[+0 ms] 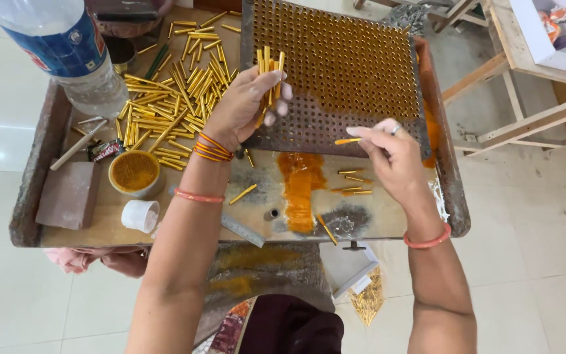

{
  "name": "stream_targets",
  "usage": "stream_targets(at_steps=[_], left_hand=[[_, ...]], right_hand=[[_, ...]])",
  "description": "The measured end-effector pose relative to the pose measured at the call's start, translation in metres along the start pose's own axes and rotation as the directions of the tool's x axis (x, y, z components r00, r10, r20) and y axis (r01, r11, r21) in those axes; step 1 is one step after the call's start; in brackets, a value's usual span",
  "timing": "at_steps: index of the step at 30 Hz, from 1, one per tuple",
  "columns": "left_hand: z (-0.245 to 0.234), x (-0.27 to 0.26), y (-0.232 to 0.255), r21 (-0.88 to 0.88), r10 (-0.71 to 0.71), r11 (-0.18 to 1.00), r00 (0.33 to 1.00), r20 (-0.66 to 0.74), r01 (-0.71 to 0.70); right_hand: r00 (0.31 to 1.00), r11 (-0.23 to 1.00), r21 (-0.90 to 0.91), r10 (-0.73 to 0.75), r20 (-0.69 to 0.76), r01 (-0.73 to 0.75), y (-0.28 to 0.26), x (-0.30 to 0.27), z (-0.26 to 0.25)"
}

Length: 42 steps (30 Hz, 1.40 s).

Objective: Inserting small plastic tubes into a perforated metal assembly plate.

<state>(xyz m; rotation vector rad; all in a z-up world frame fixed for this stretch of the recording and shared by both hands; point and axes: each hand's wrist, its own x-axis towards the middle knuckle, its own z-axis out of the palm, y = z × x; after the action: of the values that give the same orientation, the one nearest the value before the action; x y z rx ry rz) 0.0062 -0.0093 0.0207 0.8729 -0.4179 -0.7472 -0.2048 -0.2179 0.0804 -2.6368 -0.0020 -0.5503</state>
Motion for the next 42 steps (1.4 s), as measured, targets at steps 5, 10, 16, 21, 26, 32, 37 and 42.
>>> stream_targets(at_steps=[5,10,16,21,26,32,37,42], left_hand=[[-0.006,-0.001,-0.014,0.082,0.121,0.989,0.993,0.012,-0.122],[-0.004,0.003,-0.035,0.253,0.222,0.947,0.973,-0.069,-0.198],[0.015,-0.007,-0.025,0.731,0.500,0.613,0.863,-0.066,-0.300],[0.019,-0.006,-0.027,0.830,0.498,0.513,0.864,-0.081,-0.218],[0.019,-0.008,-0.025,0.822,0.500,0.515,0.864,-0.055,-0.245],[0.015,-0.004,-0.027,0.799,0.462,0.539,0.887,-0.016,-0.266],[0.010,-0.001,-0.032,0.722,0.471,0.626,0.881,-0.048,-0.295],[0.010,-0.003,-0.032,0.732,0.510,0.597,0.860,-0.030,-0.329]], right_hand=[[0.999,0.971,0.236,-0.041,-0.027,0.046,0.018,0.045,0.024],[0.987,0.991,0.073,-0.100,-0.122,0.110,0.019,0.071,0.034],[0.975,0.977,-0.056,-0.212,-0.072,0.208,0.018,0.081,0.038],[0.957,0.927,-0.246,-0.290,0.005,0.282,0.019,0.090,0.041],[0.935,0.868,-0.369,-0.355,0.006,0.332,-0.006,0.107,0.047],[0.984,0.764,0.622,0.097,0.150,-0.170,0.018,0.096,0.053],[1.000,0.969,0.247,-0.002,-0.025,0.008,0.018,0.079,0.031],[0.978,0.975,-0.072,-0.209,-0.001,0.208,0.018,0.073,0.031]])
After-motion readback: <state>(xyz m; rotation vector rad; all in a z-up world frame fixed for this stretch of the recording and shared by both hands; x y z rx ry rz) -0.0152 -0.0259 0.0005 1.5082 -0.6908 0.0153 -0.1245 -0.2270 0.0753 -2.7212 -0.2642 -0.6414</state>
